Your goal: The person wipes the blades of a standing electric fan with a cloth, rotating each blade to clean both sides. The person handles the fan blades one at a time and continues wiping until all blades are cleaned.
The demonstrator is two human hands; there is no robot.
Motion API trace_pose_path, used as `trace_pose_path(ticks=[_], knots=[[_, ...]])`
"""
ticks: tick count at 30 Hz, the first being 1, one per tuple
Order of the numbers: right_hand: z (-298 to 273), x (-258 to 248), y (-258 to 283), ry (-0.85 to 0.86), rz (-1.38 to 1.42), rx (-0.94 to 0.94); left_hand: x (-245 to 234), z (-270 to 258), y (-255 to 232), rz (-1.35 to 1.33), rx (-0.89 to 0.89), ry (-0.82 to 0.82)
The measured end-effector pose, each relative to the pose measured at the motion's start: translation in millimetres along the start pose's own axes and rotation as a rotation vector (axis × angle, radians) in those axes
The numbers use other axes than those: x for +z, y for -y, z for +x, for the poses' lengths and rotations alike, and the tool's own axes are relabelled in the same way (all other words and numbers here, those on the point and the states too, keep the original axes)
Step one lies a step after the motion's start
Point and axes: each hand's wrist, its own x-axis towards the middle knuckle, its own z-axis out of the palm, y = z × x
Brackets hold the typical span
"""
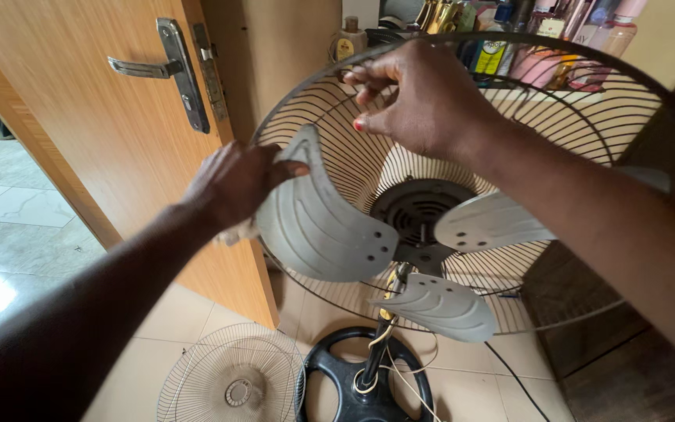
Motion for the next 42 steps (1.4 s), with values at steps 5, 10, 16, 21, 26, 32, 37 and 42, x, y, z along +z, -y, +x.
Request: trace_pose_path(ticks=[5,10,16,21,26,32,37,42], knots=[[2,-9,4,0.097,-0.102,-0.016,2,11,24,-0.133,0.057,-0.076],[9,6,5,0.277,-0.236,0.064,3,2,11,-0.319,-0.049,-0.127],[22,37,27,0.344,-0.142,0.085,4,-11,3,-0.288,-0.057,-0.207],[20,50,27,0.238,0.025,0.163,43,-43,14,-0.288,0.007,-0.275],[24,41,4,0.155,0.325,0.354,125,-118,13,-0.661,-0.360,-0.243],[34,44,5,0.128,0.318,0.299,207,-98,-30,-1.669,-0.712,-0.173],[32,49,2,0.133,0.365,0.313,235,-78,-28,-2.113,-0.723,-0.162],[34,52,4,0.141,0.388,0.320,273,-70,-28,-2.077,-0.767,-0.251]])
